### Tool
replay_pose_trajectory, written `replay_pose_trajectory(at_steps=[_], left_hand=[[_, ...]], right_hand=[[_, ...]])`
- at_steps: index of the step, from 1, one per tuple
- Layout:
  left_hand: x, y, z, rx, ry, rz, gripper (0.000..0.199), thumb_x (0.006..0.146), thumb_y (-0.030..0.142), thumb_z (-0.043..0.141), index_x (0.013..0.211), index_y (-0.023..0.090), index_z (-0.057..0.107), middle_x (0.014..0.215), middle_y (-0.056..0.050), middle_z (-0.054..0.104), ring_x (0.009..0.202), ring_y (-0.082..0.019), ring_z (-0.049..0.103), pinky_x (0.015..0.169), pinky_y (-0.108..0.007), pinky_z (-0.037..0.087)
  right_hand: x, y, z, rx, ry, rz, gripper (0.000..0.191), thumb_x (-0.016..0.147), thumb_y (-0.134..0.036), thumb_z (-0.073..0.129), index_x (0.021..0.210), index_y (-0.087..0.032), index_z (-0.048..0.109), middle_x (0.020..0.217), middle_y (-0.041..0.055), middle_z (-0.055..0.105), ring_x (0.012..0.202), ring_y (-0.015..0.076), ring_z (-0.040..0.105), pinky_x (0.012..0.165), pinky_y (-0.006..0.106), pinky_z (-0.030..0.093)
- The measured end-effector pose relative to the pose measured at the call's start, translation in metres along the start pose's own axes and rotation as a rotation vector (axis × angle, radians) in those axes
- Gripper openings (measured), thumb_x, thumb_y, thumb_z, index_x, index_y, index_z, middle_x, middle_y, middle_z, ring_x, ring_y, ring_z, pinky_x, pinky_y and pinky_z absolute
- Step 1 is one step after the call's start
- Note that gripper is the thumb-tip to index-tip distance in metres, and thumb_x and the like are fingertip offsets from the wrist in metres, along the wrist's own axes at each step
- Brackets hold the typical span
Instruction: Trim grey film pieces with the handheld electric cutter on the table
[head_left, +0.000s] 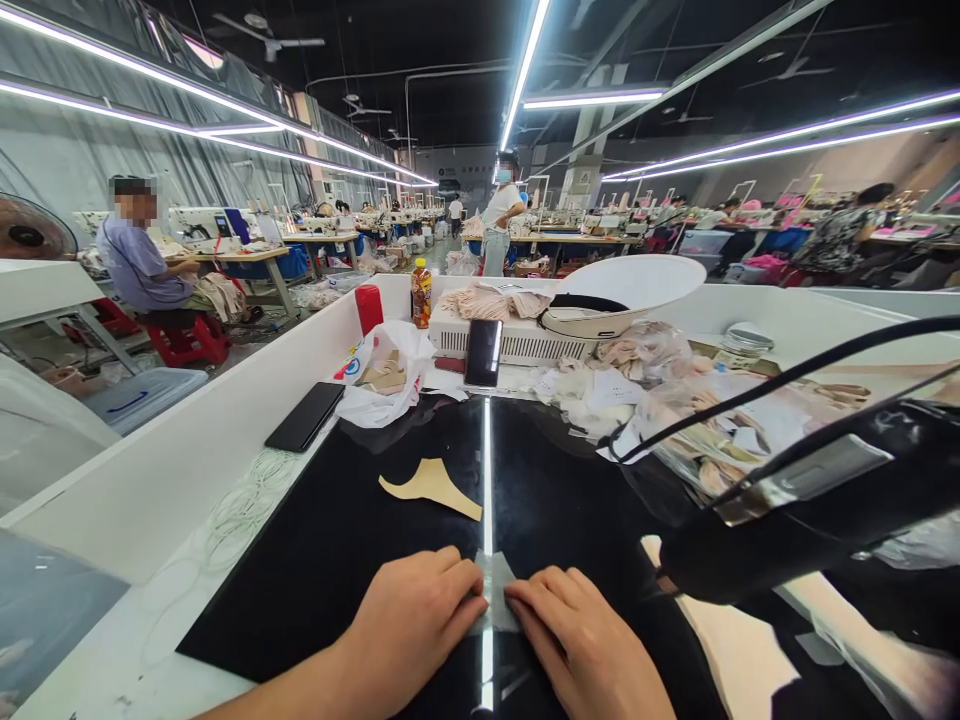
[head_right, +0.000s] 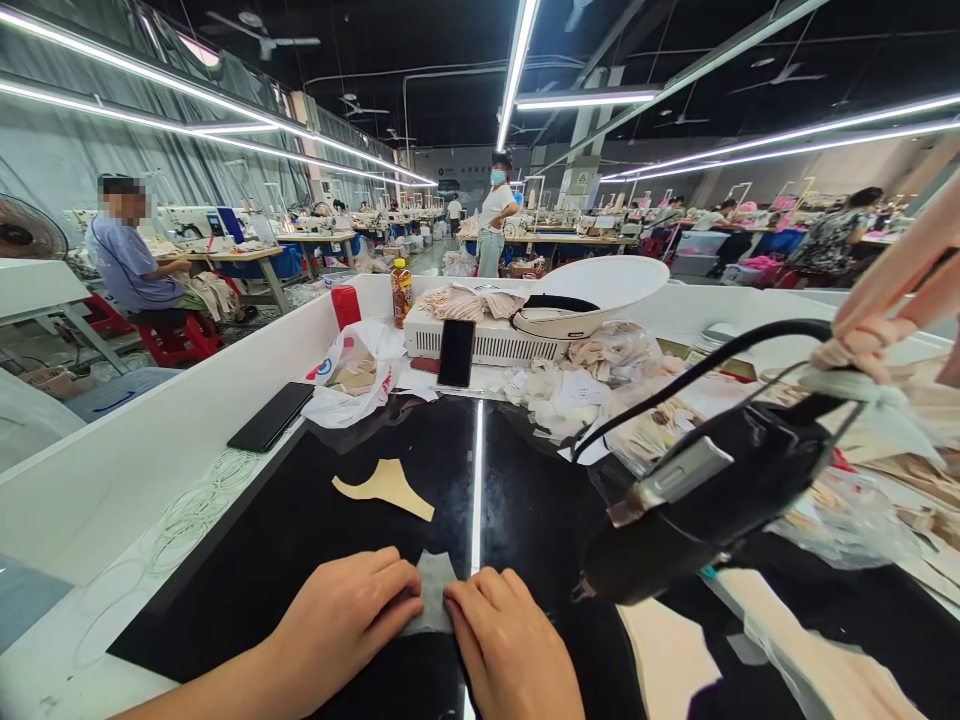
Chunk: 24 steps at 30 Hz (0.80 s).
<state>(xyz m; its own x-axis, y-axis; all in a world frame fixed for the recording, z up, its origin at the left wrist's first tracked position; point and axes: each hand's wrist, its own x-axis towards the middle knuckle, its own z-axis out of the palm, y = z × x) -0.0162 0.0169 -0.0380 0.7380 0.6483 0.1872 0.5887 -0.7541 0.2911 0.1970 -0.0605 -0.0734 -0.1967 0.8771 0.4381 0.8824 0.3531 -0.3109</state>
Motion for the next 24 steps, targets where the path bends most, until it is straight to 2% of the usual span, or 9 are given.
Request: replay_pose_trajectory(at_steps=[6, 12, 20, 22, 24], left_hand=[[0.0019, 0.001, -0.0039, -0.001, -0.025, -0.001, 0.006, 0.099, 0.023, 0.065, 0.096, 0.024, 0.061, 0.084, 0.005, 0.061, 0.072, -0.016, 0.063, 0.062, -0.028, 0.042], [-0.0001, 0.0028, -0.0065, 0.008, -0.054, -0.015, 0.003, 0.1, 0.024, 0.064, 0.097, 0.024, 0.062, 0.085, 0.004, 0.061, 0.073, -0.016, 0.064, 0.064, -0.027, 0.043], [0.0001, 0.0019, -0.0071, 0.042, -0.064, -0.001, 0.002, 0.1, 0.023, 0.063, 0.099, 0.024, 0.061, 0.087, 0.004, 0.061, 0.073, -0.016, 0.064, 0.063, -0.027, 0.045], [0.0004, 0.0018, -0.0068, 0.074, -0.036, 0.028, 0.003, 0.1, 0.023, 0.062, 0.098, 0.023, 0.061, 0.087, 0.003, 0.06, 0.07, -0.016, 0.063, 0.06, -0.028, 0.045], [0.0008, 0.0026, -0.0064, 0.142, 0.047, 0.096, 0.004, 0.102, 0.022, 0.058, 0.099, 0.021, 0.06, 0.086, 0.001, 0.06, 0.07, -0.018, 0.062, 0.06, -0.03, 0.047]], right_hand=[[0.0022, -0.0033, -0.0006, 0.021, 0.009, 0.014, 0.022, 0.109, -0.024, 0.041, 0.105, -0.025, 0.063, 0.09, 0.0018, 0.065, 0.078, 0.02, 0.063, 0.067, 0.032, 0.055], [0.004, -0.0082, -0.0032, 0.037, 0.075, 0.035, 0.029, 0.11, -0.028, 0.036, 0.1, -0.024, 0.063, 0.084, 0.0018, 0.064, 0.073, 0.0206, 0.062, 0.063, 0.034, 0.054], [0.001, -0.0053, 0.0002, 0.052, 0.01, 0.066, 0.021, 0.108, -0.023, 0.042, 0.105, -0.026, 0.063, 0.089, 0.0015, 0.064, 0.079, 0.0211, 0.062, 0.067, 0.034, 0.055], [0.0004, -0.0044, 0.0013, 0.052, -0.007, 0.07, 0.02, 0.108, -0.023, 0.043, 0.105, -0.026, 0.063, 0.09, 0.0014, 0.064, 0.079, 0.0209, 0.062, 0.068, 0.034, 0.055], [0.0001, -0.0036, 0.0018, 0.052, -0.017, 0.069, 0.019, 0.108, -0.023, 0.044, 0.108, -0.027, 0.063, 0.093, 0.0013, 0.065, 0.081, 0.0206, 0.063, 0.069, 0.034, 0.055]])
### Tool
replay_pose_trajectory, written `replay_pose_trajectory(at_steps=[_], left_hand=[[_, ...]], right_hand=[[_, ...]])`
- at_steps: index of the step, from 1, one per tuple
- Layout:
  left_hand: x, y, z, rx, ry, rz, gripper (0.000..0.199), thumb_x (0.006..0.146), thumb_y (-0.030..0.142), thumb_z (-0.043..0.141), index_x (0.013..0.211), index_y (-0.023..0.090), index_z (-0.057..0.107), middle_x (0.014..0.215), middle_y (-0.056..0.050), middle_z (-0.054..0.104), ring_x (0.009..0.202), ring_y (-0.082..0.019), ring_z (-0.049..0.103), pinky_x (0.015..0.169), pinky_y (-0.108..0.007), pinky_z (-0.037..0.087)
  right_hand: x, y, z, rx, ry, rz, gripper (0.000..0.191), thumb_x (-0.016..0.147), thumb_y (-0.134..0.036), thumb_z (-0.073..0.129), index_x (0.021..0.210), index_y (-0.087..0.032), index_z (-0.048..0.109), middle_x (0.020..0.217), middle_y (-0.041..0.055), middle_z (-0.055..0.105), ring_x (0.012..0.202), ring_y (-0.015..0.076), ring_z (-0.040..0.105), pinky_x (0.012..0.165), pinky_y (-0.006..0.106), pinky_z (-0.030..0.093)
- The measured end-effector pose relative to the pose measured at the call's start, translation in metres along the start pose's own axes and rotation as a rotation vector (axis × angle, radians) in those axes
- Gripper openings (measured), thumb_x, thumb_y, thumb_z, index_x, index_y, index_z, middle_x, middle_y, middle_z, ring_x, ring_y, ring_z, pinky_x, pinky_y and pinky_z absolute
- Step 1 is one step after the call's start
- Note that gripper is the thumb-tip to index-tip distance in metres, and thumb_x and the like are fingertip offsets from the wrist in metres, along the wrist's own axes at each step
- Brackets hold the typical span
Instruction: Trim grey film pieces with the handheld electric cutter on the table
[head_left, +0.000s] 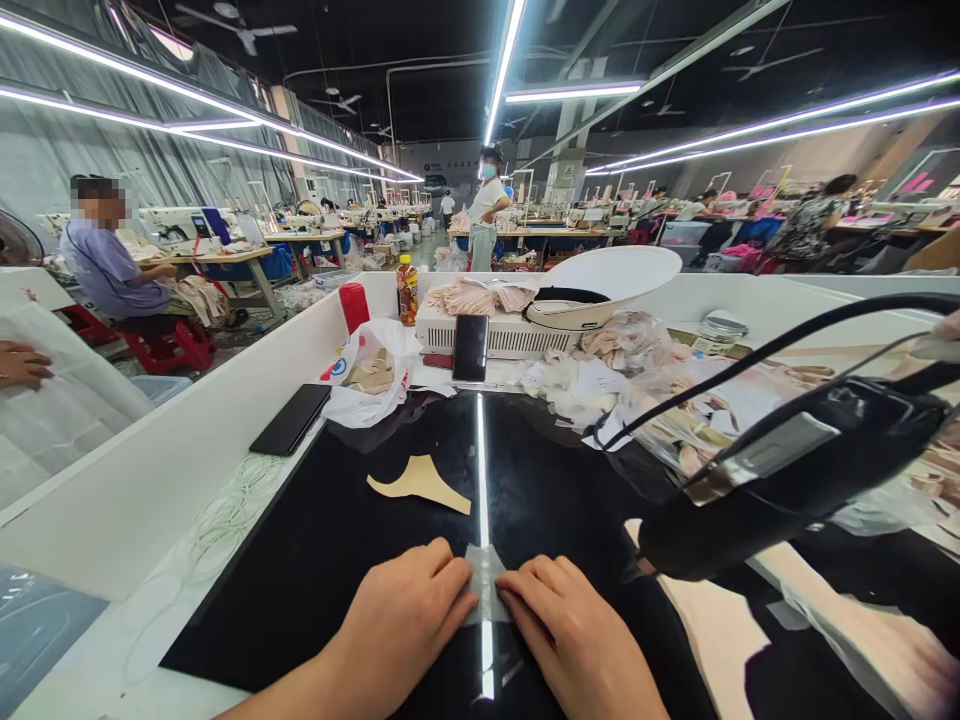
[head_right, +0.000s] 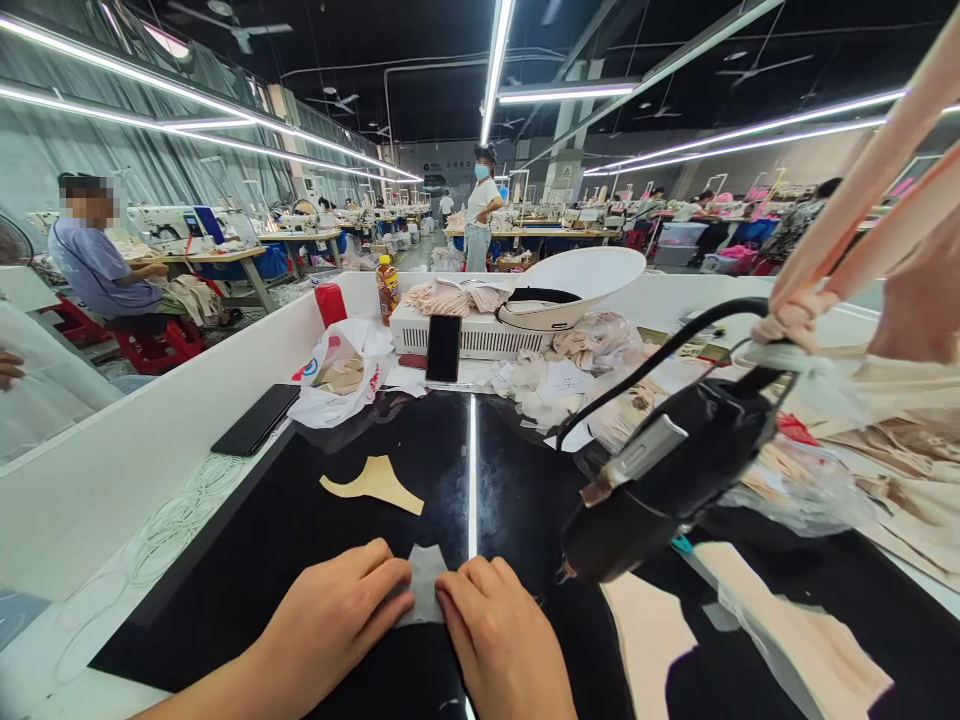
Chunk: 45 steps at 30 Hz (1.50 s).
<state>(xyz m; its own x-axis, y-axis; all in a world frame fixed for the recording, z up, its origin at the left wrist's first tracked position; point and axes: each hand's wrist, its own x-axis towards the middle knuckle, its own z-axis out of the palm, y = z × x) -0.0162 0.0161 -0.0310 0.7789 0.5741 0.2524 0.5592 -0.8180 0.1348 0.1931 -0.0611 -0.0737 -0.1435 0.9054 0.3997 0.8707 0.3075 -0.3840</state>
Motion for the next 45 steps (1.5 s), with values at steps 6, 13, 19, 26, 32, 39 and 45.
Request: replay_pose_trajectory(at_steps=[6, 13, 19, 26, 32, 39, 45], left_hand=[[0.003, 0.008, 0.002, 0.053, 0.232, 0.232, 0.029, 0.11, 0.02, 0.032, 0.112, 0.014, 0.061, 0.098, -0.004, 0.068, 0.087, -0.02, 0.066, 0.08, -0.035, 0.056], [0.002, 0.007, 0.01, 0.046, 0.233, 0.293, 0.041, 0.113, 0.035, 0.029, 0.125, 0.013, 0.061, 0.124, -0.004, 0.071, 0.114, -0.018, 0.067, 0.101, -0.032, 0.057], [0.001, 0.005, 0.01, 0.042, 0.206, 0.285, 0.043, 0.113, 0.037, 0.029, 0.126, 0.013, 0.062, 0.127, -0.005, 0.071, 0.115, -0.02, 0.068, 0.1, -0.035, 0.059], [0.001, 0.004, 0.01, 0.029, 0.186, 0.3, 0.04, 0.112, 0.037, 0.034, 0.126, 0.012, 0.062, 0.129, -0.007, 0.07, 0.118, -0.02, 0.066, 0.102, -0.035, 0.058], [0.002, 0.004, 0.009, 0.03, 0.18, 0.309, 0.042, 0.112, 0.037, 0.032, 0.127, 0.011, 0.061, 0.131, -0.008, 0.069, 0.12, -0.02, 0.066, 0.101, -0.035, 0.059], [0.001, 0.002, 0.011, 0.001, 0.134, 0.299, 0.038, 0.11, 0.039, 0.042, 0.131, 0.012, 0.06, 0.135, -0.008, 0.067, 0.122, -0.021, 0.065, 0.104, -0.035, 0.057], [0.002, 0.002, 0.004, -0.037, 0.151, 0.323, 0.038, 0.109, 0.043, 0.044, 0.131, 0.014, 0.059, 0.133, -0.005, 0.068, 0.121, -0.019, 0.065, 0.105, -0.032, 0.055]], right_hand=[[0.002, -0.002, -0.003, -0.037, 0.028, -0.025, 0.024, 0.108, -0.021, 0.041, 0.105, -0.025, 0.064, 0.09, 0.0022, 0.066, 0.078, 0.0207, 0.064, 0.069, 0.034, 0.055], [0.007, -0.008, -0.004, -0.066, 0.107, -0.059, 0.036, 0.11, -0.023, 0.033, 0.095, -0.023, 0.066, 0.082, 0.0029, 0.065, 0.07, 0.0205, 0.063, 0.065, 0.034, 0.054], [0.007, -0.005, -0.003, -0.062, 0.07, -0.061, 0.032, 0.109, -0.021, 0.034, 0.101, -0.024, 0.065, 0.085, 0.0026, 0.066, 0.072, 0.0209, 0.064, 0.066, 0.035, 0.056], [0.005, -0.003, -0.001, -0.06, 0.062, -0.058, 0.028, 0.108, -0.018, 0.037, 0.103, -0.024, 0.064, 0.086, 0.0021, 0.066, 0.074, 0.0204, 0.065, 0.069, 0.035, 0.056], [0.004, -0.003, -0.002, -0.074, 0.076, -0.066, 0.028, 0.108, -0.019, 0.037, 0.103, -0.024, 0.064, 0.087, 0.0022, 0.066, 0.074, 0.0202, 0.065, 0.07, 0.035, 0.056], [0.01, -0.009, -0.006, -0.078, 0.151, -0.076, 0.041, 0.111, -0.024, 0.029, 0.095, -0.022, 0.066, 0.08, 0.0034, 0.066, 0.067, 0.0206, 0.065, 0.063, 0.036, 0.057], [0.013, -0.014, -0.028, -0.084, 0.188, -0.164, 0.034, 0.109, -0.022, 0.036, 0.104, -0.021, 0.07, 0.092, 0.0064, 0.073, 0.078, 0.0203, 0.071, 0.068, 0.034, 0.06]])
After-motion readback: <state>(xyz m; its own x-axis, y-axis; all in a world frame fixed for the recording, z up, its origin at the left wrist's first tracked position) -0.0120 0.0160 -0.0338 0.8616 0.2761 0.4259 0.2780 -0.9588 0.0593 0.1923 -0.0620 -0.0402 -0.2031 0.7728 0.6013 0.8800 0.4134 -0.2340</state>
